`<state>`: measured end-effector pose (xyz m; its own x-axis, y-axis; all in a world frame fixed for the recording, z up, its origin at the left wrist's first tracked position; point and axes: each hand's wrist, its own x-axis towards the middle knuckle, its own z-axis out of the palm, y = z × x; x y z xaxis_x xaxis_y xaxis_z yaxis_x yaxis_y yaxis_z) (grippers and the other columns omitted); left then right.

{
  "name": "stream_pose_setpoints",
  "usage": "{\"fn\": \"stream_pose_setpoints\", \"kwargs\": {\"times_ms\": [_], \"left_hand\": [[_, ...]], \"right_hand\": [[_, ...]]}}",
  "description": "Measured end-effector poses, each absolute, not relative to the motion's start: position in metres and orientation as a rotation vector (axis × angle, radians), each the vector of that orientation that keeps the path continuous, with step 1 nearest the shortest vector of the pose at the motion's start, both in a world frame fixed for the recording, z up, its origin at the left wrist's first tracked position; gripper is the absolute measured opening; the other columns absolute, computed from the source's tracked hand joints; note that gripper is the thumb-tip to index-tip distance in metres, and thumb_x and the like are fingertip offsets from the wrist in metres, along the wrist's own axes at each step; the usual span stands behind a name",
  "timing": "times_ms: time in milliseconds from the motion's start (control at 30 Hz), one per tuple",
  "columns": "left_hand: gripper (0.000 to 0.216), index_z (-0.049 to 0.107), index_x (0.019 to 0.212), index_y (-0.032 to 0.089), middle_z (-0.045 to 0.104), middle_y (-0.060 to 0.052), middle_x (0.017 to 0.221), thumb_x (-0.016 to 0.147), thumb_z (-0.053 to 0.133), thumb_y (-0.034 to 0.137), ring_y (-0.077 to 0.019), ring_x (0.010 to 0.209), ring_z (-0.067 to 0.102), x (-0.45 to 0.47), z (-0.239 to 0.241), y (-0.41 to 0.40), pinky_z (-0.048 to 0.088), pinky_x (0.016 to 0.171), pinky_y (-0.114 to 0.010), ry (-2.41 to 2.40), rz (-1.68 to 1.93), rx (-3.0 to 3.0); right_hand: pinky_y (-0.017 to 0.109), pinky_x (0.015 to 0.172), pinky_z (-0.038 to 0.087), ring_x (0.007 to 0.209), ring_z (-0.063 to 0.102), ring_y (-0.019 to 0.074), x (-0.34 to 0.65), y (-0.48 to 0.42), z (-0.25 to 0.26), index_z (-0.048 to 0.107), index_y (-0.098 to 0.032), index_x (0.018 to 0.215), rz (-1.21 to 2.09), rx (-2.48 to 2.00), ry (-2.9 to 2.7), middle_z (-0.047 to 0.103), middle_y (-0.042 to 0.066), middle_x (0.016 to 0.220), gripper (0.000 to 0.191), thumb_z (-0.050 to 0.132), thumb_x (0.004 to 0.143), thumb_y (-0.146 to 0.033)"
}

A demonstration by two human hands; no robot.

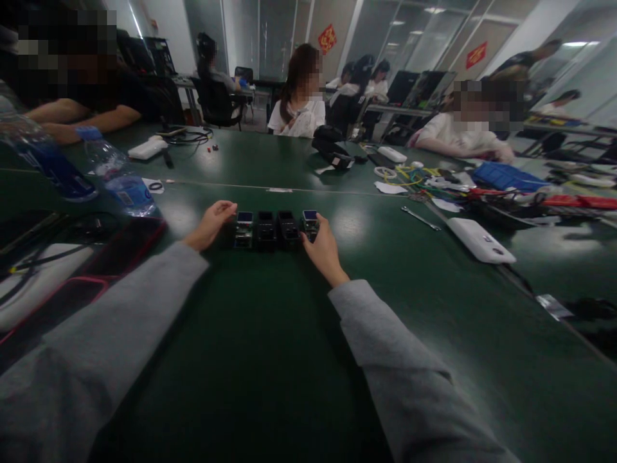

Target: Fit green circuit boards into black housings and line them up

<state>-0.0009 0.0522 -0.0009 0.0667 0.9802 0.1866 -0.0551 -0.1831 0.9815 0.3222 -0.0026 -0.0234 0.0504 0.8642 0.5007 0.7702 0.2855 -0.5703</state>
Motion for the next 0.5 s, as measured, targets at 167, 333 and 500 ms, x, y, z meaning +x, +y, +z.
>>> {"fn": "stream_pose_setpoints", "kwargs": {"times_ms": [167, 333, 500], "left_hand": [[0.034, 0.055, 0.081, 0.021, 0.058, 0.003, 0.080, 0.078, 0.079, 0.044, -0.0116, 0.074, 0.055, -0.004, -0.006, 0.058, 0.043, 0.069, -0.025, 1.025, 1.355, 1.314], [0.047, 0.040, 0.065, 0.021, 0.044, 0.006, 0.065, 0.073, 0.083, 0.039, -0.0092, 0.060, 0.043, -0.004, -0.002, 0.052, 0.034, 0.055, -0.022, 1.055, 1.362, 1.321], [0.060, 0.027, 0.060, 0.022, 0.032, 0.008, 0.054, 0.074, 0.083, 0.036, -0.0078, 0.050, 0.033, -0.004, 0.006, 0.043, 0.027, 0.048, -0.023, 1.059, 1.328, 1.319]], "right_hand": [[0.053, 0.102, 0.052, 0.117, 0.065, 0.0337, 0.323, -0.004, -0.022, 0.042, -0.010, 0.148, 0.143, -1.497, -1.720, 0.062, 0.023, 0.134, 0.070, 0.062, 0.087, -0.037], [0.058, 0.099, 0.052, 0.118, 0.064, 0.0381, 0.319, -0.011, -0.017, 0.048, -0.013, 0.146, 0.069, -1.558, -1.715, 0.064, 0.022, 0.133, 0.064, 0.059, 0.091, -0.043], [0.058, 0.096, 0.054, 0.111, 0.068, 0.0368, 0.333, -0.032, -0.008, 0.054, -0.015, 0.144, 0.047, -1.544, -1.744, 0.067, 0.019, 0.129, 0.060, 0.056, 0.092, -0.046]]}}
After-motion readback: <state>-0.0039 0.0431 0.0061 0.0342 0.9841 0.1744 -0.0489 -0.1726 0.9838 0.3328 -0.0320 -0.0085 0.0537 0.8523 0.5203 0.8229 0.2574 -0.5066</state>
